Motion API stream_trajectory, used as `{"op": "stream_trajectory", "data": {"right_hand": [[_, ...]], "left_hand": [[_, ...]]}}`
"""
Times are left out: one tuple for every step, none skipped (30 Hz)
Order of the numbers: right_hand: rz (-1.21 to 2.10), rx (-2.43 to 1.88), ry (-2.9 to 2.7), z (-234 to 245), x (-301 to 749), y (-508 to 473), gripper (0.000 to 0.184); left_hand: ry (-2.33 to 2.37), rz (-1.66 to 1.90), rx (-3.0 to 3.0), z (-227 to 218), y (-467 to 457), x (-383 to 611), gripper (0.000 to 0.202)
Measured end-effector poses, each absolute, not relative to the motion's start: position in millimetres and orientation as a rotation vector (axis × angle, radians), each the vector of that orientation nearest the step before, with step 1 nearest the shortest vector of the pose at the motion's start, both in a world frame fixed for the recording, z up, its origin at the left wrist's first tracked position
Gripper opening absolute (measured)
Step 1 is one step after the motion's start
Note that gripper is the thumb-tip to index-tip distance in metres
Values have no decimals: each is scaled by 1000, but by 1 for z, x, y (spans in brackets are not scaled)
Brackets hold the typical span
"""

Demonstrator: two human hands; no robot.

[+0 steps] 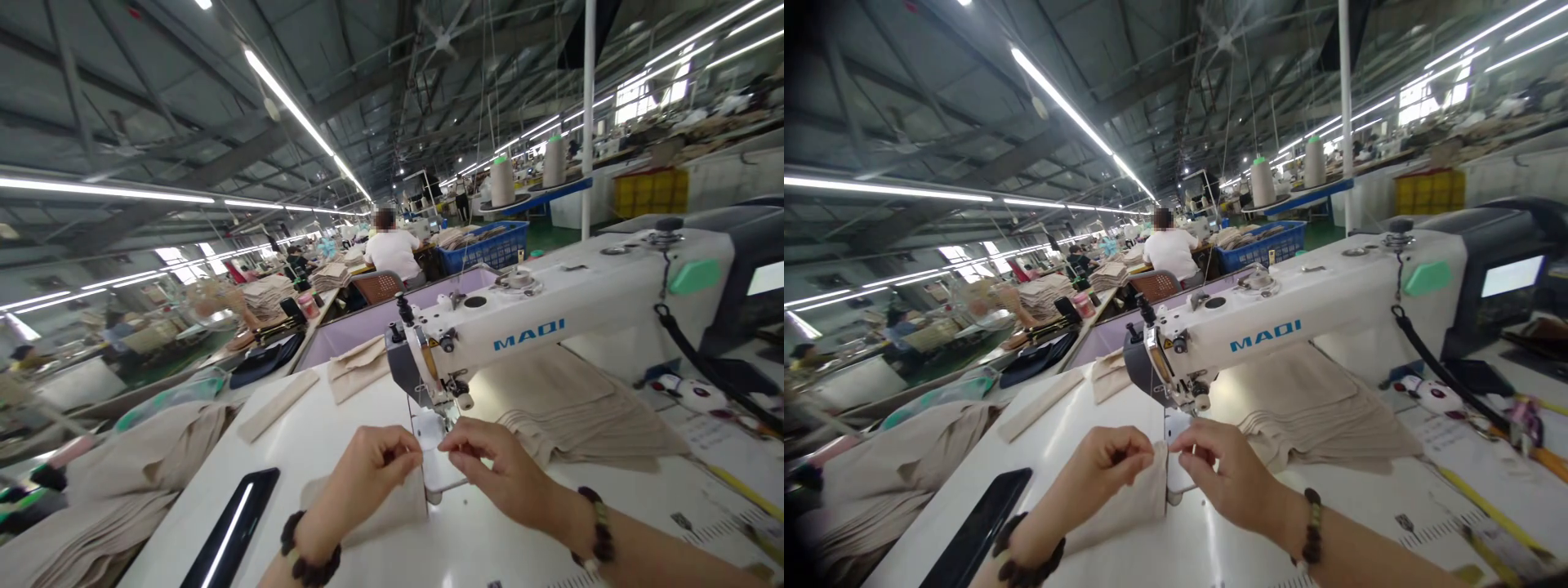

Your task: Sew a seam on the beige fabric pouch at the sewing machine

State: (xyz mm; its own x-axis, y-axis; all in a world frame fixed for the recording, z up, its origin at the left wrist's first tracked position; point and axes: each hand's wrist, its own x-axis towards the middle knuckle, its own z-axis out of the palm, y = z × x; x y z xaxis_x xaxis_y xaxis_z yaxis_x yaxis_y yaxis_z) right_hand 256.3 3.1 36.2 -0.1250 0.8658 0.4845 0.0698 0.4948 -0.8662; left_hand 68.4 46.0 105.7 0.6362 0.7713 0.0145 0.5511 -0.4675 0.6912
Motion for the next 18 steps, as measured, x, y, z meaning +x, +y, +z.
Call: {"op": "stream_trajectory", "data": {"right_hand": [[902,-725,-1522,39,257,2,15],[1007,-612,-1487,41,257,2,18],[1130,-505,-1455,42,256,1,21],[1253,-415,-1429,42,255,1,25],[1353,-351,-1409,42,255,1,27],[1425,-319,-1388,41,254,1,28],[1471,-325,-1358,40,254,2,28],[1496,-367,-1315,38,254,3,28],[1507,-436,-1266,36,255,5,28],[1504,-518,-1217,34,255,7,28],[1492,-595,-1178,33,256,10,27],[1480,-661,-1157,32,257,12,26],[1472,-712,-1150,32,258,14,25],[1469,-751,-1149,32,258,15,23],[1470,-789,-1152,32,258,16,22],[1479,-825,-1155,33,257,16,22],[1490,-858,-1161,34,256,16,22],[1501,-887,-1166,35,255,15,23]], "left_hand": [[1021,392,2154,97,44,67,15],[1008,359,2136,88,42,67,14],[986,333,2141,82,40,67,14],[955,307,2167,76,37,69,14],[916,285,2203,73,35,71,14],[879,261,2238,70,33,73,15],[856,233,2267,69,31,75,15],[847,203,2288,68,31,77,14],[854,176,2299,66,31,79,14],[868,152,2304,65,32,80,13],[875,129,2304,64,34,81,13],[866,99,2299,62,36,82,12],[847,72,2291,62,39,81,11],[832,59,2284,63,41,81,11],[832,76,2282,65,44,79,12],[851,136,2285,69,46,78,13],[897,251,2283,74,48,76,14],[954,414,2269,81,50,74,15]]}}
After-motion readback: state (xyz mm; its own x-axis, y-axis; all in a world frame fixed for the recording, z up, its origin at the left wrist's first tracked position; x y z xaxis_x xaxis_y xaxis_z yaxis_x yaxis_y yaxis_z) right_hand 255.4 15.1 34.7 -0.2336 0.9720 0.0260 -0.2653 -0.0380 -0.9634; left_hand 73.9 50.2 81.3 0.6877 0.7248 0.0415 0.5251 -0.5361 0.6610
